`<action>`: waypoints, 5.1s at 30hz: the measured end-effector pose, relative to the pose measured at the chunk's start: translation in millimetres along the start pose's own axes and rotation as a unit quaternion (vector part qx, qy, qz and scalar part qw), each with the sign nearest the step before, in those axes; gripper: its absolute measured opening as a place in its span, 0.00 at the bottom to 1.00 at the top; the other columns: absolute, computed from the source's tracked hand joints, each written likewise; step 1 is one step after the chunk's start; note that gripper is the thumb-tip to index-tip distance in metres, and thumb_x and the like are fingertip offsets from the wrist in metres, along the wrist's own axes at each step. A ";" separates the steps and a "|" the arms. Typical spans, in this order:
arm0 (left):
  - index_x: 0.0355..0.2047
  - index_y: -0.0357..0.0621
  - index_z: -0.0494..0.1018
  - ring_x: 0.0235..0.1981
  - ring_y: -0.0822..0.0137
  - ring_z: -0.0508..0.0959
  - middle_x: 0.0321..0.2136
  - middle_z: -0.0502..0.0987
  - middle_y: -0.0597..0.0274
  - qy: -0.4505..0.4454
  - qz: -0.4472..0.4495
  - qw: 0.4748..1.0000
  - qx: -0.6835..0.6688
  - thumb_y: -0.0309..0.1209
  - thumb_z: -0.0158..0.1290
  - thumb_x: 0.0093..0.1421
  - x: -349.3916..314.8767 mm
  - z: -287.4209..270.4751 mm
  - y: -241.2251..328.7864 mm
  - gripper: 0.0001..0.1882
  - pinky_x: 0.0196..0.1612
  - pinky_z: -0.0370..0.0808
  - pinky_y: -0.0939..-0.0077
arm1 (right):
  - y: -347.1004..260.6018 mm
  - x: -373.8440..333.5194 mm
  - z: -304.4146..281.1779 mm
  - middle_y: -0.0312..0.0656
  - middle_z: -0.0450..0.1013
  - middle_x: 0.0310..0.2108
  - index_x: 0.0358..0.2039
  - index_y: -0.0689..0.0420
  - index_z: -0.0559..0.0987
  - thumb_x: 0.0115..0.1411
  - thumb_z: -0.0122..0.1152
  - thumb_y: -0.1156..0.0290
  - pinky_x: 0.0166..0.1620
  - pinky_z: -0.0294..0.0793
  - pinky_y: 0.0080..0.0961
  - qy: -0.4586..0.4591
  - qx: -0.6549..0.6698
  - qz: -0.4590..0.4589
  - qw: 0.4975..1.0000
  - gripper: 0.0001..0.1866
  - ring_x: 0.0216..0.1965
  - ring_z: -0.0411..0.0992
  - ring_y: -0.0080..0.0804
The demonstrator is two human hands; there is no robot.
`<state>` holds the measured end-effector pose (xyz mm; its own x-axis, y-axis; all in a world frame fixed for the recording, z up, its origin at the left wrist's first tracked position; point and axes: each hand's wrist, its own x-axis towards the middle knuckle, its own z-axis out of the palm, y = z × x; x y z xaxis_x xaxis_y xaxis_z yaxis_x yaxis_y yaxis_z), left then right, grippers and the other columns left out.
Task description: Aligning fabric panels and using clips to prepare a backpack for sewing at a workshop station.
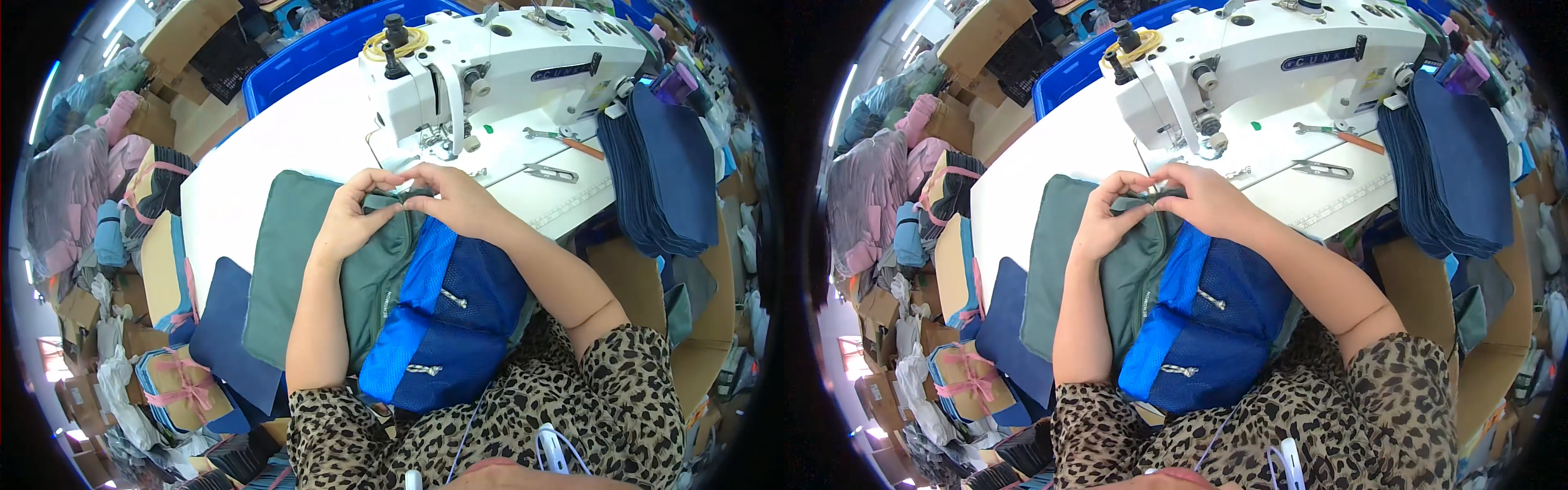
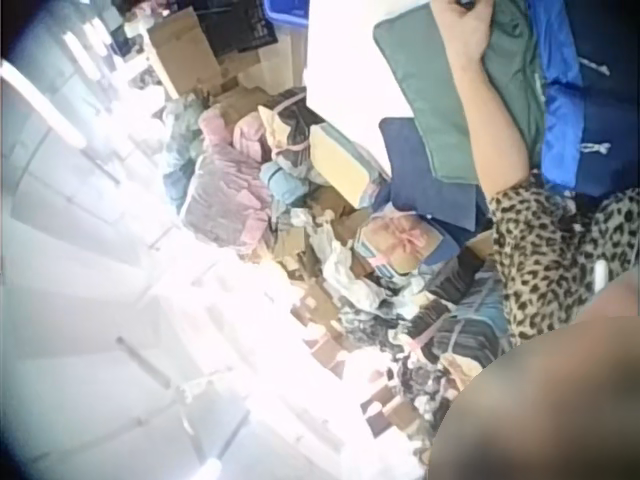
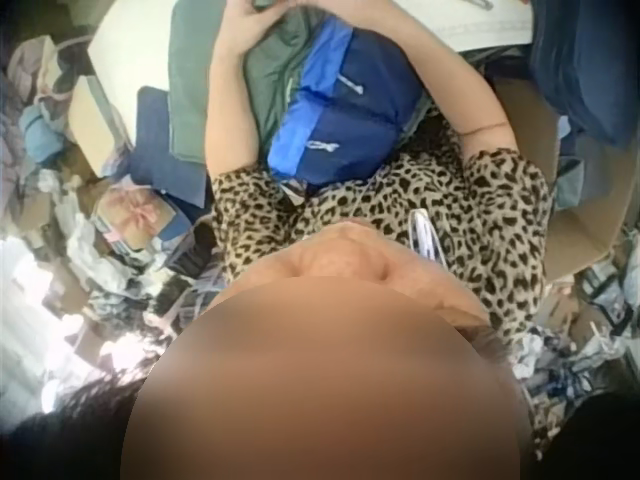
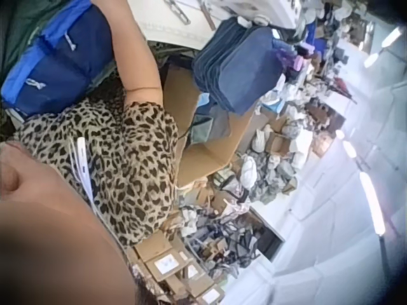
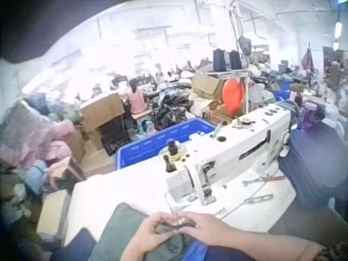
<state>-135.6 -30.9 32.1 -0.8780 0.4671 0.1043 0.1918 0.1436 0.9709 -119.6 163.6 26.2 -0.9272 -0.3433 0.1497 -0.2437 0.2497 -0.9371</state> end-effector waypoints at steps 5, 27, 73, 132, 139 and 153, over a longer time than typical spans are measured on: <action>0.34 0.39 0.74 0.38 0.74 0.72 0.33 0.76 0.66 -0.019 -0.033 0.998 0.042 0.19 0.56 0.47 -0.8 2.8 8.6 0.12 0.44 0.67 0.81 | 1.0 -10.6 -3.8 0.36 0.74 0.27 0.33 0.63 0.76 0.50 0.60 0.76 0.34 0.68 0.16 0.012 0.056 0.068 0.996 0.08 0.29 0.69 0.18; 0.33 0.37 0.75 0.32 0.73 0.76 0.30 0.78 0.61 0.028 -0.232 0.918 -0.320 0.22 0.56 0.52 3.2 26.2 -8.6 0.07 0.36 0.72 0.80 | 17.6 -29.1 1.1 0.38 0.71 0.25 0.26 0.61 0.73 0.50 0.61 0.77 0.33 0.69 0.20 0.132 0.049 -0.057 0.988 0.05 0.29 0.70 0.24; 0.33 0.43 0.71 0.35 0.74 0.75 0.32 0.76 0.64 0.015 -0.177 0.929 -0.324 0.19 0.55 0.51 3.4 30.2 -20.2 0.09 0.38 0.70 0.82 | 26.3 -56.8 -67.2 0.43 0.73 0.34 0.37 0.64 0.75 0.54 0.57 0.80 0.38 0.76 0.25 -0.048 0.523 0.161 0.835 0.09 0.35 0.75 0.32; 0.38 0.42 0.60 0.32 0.72 0.75 0.26 0.76 0.61 0.066 -0.036 0.997 -0.016 0.16 0.58 0.43 -2.0 41.0 -4.2 0.24 0.36 0.70 0.81 | -30.0 -17.3 -33.4 0.41 0.73 0.27 0.27 0.57 0.75 0.42 0.57 0.80 0.34 0.71 0.30 -0.031 -0.299 -0.169 0.939 0.08 0.32 0.72 0.40; 0.41 0.41 0.67 0.33 0.73 0.74 0.30 0.75 0.64 0.024 -0.136 0.967 -0.216 0.14 0.51 0.49 -3.4 39.0 -3.4 0.19 0.36 0.69 0.83 | -23.1 -16.4 -35.8 0.40 0.73 0.25 0.27 0.56 0.75 0.45 0.58 0.77 0.31 0.70 0.30 -0.037 -0.238 -0.160 0.957 0.06 0.28 0.72 0.40; 0.43 0.41 0.69 0.34 0.71 0.76 0.32 0.75 0.62 0.037 -0.095 0.969 -0.224 0.13 0.57 0.45 0.3 45.0 -3.2 0.23 0.39 0.73 0.80 | -18.7 -4.0 -33.2 0.44 0.74 0.23 0.28 0.56 0.76 0.52 0.57 0.68 0.30 0.71 0.29 -0.023 -0.157 -0.155 0.975 0.06 0.27 0.74 0.40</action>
<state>-116.8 8.1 19.3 -0.9113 0.4024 -0.0872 -0.1721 -0.1799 0.9685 -120.8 190.4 53.6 -0.7839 -0.4840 0.3889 -0.5912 0.3904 -0.7057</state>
